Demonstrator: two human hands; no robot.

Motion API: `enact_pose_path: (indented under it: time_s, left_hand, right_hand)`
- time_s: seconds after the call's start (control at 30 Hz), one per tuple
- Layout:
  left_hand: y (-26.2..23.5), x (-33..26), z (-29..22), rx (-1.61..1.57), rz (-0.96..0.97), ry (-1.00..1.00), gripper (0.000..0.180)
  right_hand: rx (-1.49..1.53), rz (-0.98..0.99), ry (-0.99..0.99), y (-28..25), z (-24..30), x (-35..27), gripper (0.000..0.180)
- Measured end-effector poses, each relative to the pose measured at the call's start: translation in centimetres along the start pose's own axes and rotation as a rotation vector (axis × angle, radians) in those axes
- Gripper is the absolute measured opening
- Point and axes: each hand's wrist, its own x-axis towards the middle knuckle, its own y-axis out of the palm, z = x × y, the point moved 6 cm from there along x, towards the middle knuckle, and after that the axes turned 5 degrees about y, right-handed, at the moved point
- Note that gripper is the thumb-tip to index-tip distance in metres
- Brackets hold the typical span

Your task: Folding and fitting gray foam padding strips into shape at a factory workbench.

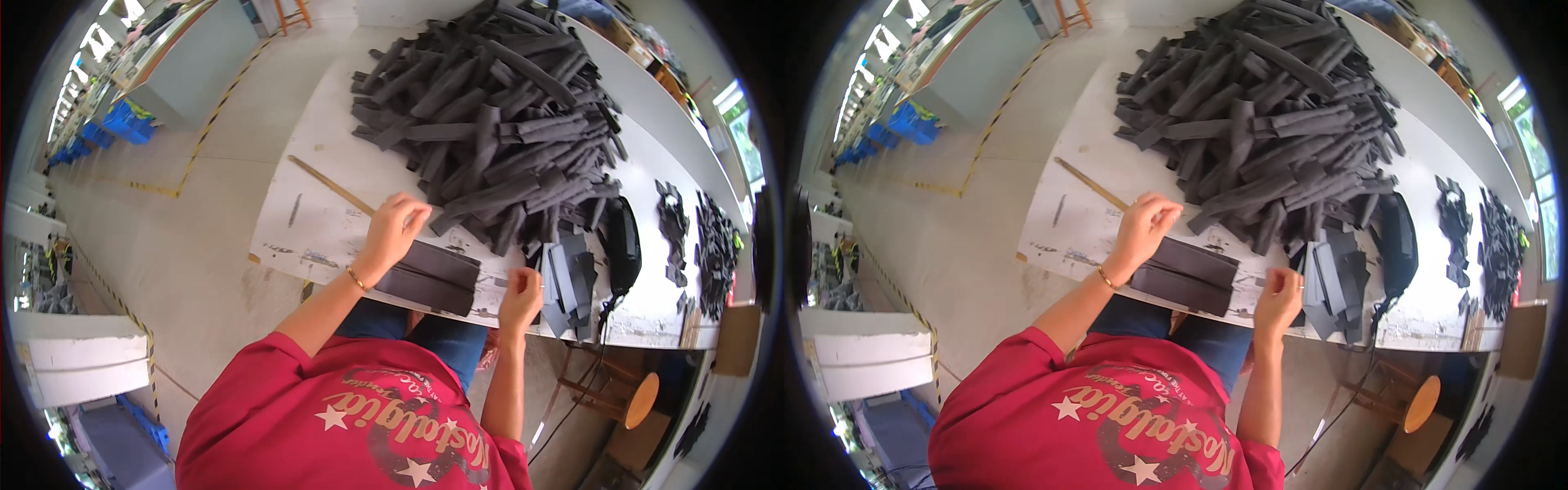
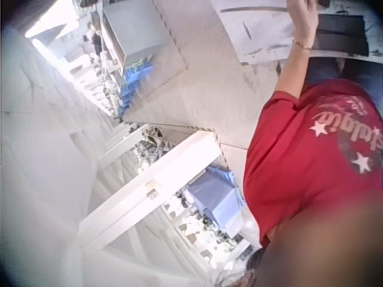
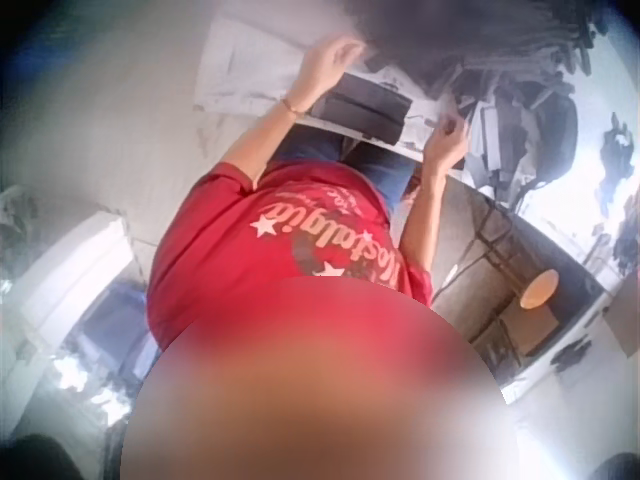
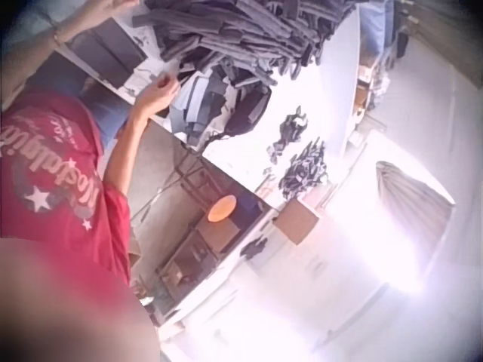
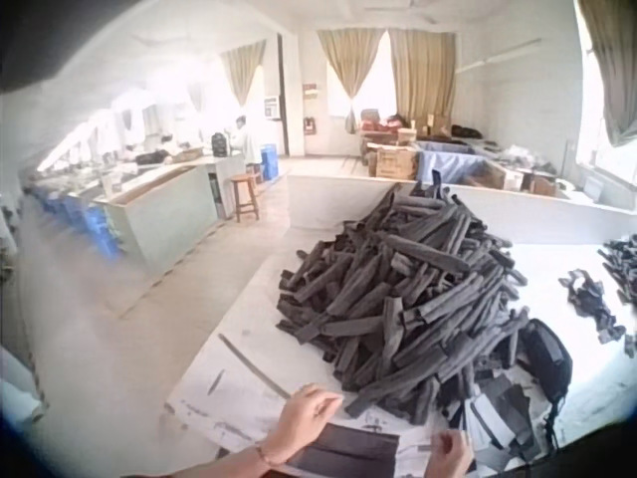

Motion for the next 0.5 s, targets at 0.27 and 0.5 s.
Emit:
enact_pose_path:
  time_s: [0.27,0.5]
  left_hand:
    - [8.6,6.5,-0.1,-0.167,0.169,0.062,0.011]
    - [10.7,4.8,-0.8,-0.051,0.318,0.009,0.016]
  right_hand:
    - [-0.591,0.001,-0.088,-4.8,-7.0,6.3,0.022]
    - [-1.012,0.317,-0.245,-1.5,-9.8,6.2,0.016]
